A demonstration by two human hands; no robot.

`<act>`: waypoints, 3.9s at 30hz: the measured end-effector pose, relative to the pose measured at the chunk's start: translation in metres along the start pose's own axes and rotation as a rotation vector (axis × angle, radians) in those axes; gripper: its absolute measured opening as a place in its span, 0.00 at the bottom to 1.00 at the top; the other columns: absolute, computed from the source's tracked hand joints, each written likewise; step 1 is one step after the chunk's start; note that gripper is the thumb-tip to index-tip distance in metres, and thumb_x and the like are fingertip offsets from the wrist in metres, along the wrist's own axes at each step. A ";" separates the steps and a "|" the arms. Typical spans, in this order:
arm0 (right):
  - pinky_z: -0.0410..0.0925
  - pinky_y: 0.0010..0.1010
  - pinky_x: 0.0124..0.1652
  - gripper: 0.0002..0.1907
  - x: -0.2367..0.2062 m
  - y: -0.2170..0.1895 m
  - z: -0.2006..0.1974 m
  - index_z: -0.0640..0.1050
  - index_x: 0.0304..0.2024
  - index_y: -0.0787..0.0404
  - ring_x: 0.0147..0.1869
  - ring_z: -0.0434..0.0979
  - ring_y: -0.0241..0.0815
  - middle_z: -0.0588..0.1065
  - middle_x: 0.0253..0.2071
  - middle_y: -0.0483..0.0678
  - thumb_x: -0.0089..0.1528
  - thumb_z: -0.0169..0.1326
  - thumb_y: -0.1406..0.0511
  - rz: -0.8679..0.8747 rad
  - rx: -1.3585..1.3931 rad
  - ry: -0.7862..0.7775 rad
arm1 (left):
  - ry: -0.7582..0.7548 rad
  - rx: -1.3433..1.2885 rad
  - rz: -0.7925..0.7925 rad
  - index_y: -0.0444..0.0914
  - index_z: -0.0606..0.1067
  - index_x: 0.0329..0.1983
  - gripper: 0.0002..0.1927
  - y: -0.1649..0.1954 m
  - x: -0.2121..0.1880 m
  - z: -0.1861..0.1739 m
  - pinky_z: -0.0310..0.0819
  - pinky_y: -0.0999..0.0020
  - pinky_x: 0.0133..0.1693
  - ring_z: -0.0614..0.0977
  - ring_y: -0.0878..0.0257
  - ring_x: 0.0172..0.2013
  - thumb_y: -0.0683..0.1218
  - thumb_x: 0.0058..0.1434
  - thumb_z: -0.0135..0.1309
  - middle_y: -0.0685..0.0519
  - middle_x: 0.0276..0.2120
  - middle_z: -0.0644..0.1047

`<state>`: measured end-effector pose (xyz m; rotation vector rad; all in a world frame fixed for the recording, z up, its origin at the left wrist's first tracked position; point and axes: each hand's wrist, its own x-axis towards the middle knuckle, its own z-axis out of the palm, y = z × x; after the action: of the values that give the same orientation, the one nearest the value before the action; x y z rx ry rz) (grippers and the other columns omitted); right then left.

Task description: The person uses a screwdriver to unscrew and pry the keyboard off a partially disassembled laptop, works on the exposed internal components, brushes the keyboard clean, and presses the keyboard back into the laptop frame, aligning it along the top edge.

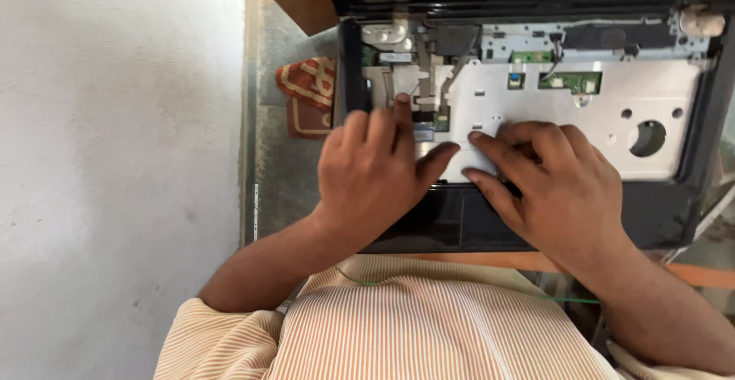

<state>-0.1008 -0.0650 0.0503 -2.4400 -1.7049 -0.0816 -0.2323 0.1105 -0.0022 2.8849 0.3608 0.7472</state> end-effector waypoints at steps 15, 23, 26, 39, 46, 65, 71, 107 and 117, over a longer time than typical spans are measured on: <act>0.69 0.27 0.30 0.13 -0.017 0.028 0.007 0.84 0.38 0.56 0.34 0.78 0.36 0.78 0.34 0.43 0.63 0.66 0.54 -0.125 0.056 0.171 | -0.075 -0.135 -0.081 0.37 0.68 0.70 0.34 -0.012 -0.014 -0.008 0.63 0.45 0.60 0.66 0.41 0.62 0.62 0.69 0.60 0.38 0.64 0.63; 0.69 0.25 0.34 0.14 -0.021 0.031 -0.002 0.83 0.43 0.58 0.35 0.77 0.36 0.79 0.38 0.44 0.66 0.64 0.55 -0.203 -0.040 0.077 | -0.071 -0.034 -0.431 0.32 0.70 0.65 0.29 -0.002 -0.049 -0.026 0.67 0.49 0.55 0.73 0.46 0.52 0.56 0.70 0.57 0.41 0.50 0.73; 0.69 0.26 0.31 0.16 -0.019 0.014 0.001 0.85 0.39 0.56 0.34 0.76 0.35 0.80 0.38 0.43 0.58 0.64 0.53 -0.212 -0.069 0.029 | -0.212 -0.101 -0.478 0.27 0.72 0.64 0.27 0.001 -0.052 -0.026 0.71 0.56 0.38 0.77 0.54 0.33 0.52 0.72 0.54 0.48 0.29 0.74; 0.72 0.30 0.40 0.17 -0.022 -0.018 -0.014 0.84 0.50 0.46 0.47 0.74 0.40 0.75 0.48 0.40 0.62 0.62 0.52 -0.205 -0.095 -0.020 | -0.116 0.068 -0.459 0.29 0.66 0.69 0.26 -0.031 0.013 0.001 0.73 0.54 0.24 0.82 0.50 0.24 0.52 0.77 0.45 0.48 0.25 0.81; 0.73 0.30 0.42 0.17 -0.043 0.006 -0.013 0.83 0.52 0.48 0.52 0.76 0.40 0.75 0.49 0.43 0.63 0.62 0.52 -0.257 0.044 0.012 | -0.182 0.148 -0.242 0.25 0.68 0.61 0.17 -0.044 0.009 0.011 0.69 0.53 0.20 0.80 0.45 0.21 0.46 0.80 0.44 0.43 0.22 0.78; 0.59 0.56 0.65 0.26 -0.279 0.012 0.079 0.73 0.58 0.59 0.67 0.71 0.62 0.73 0.61 0.56 0.73 0.46 0.46 0.303 -0.339 0.504 | -0.030 -0.089 -0.254 0.33 0.70 0.62 0.14 -0.060 -0.015 0.016 0.71 0.48 0.37 0.83 0.39 0.37 0.44 0.80 0.40 0.40 0.36 0.82; 0.51 0.49 0.70 0.17 -0.299 0.045 0.133 0.70 0.58 0.47 0.68 0.65 0.49 0.71 0.60 0.45 0.73 0.48 0.49 0.310 -0.423 0.687 | -0.054 -0.164 -0.273 0.33 0.70 0.61 0.14 -0.034 0.009 -0.005 0.73 0.52 0.34 0.84 0.44 0.34 0.44 0.80 0.39 0.43 0.35 0.82; 0.47 0.59 0.73 0.35 -0.204 0.078 0.004 0.70 0.68 0.68 0.79 0.55 0.66 0.62 0.74 0.62 0.69 0.50 0.49 0.325 0.108 0.063 | -0.052 -0.259 -0.594 0.34 0.76 0.59 0.16 -0.003 0.032 0.008 0.62 0.64 0.26 0.73 0.60 0.22 0.49 0.79 0.47 0.47 0.24 0.76; 0.45 0.61 0.74 0.36 -0.203 0.074 0.009 0.68 0.68 0.70 0.80 0.53 0.69 0.61 0.74 0.65 0.68 0.51 0.50 0.309 0.101 0.080 | 0.131 -0.011 -0.370 0.36 0.80 0.57 0.14 -0.006 0.019 0.012 0.75 0.54 0.32 0.83 0.46 0.28 0.43 0.78 0.44 0.43 0.28 0.81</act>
<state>-0.1027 -0.2765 0.0055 -2.5521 -1.2511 -0.0522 -0.2110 0.1209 -0.0051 2.6474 0.8717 0.8625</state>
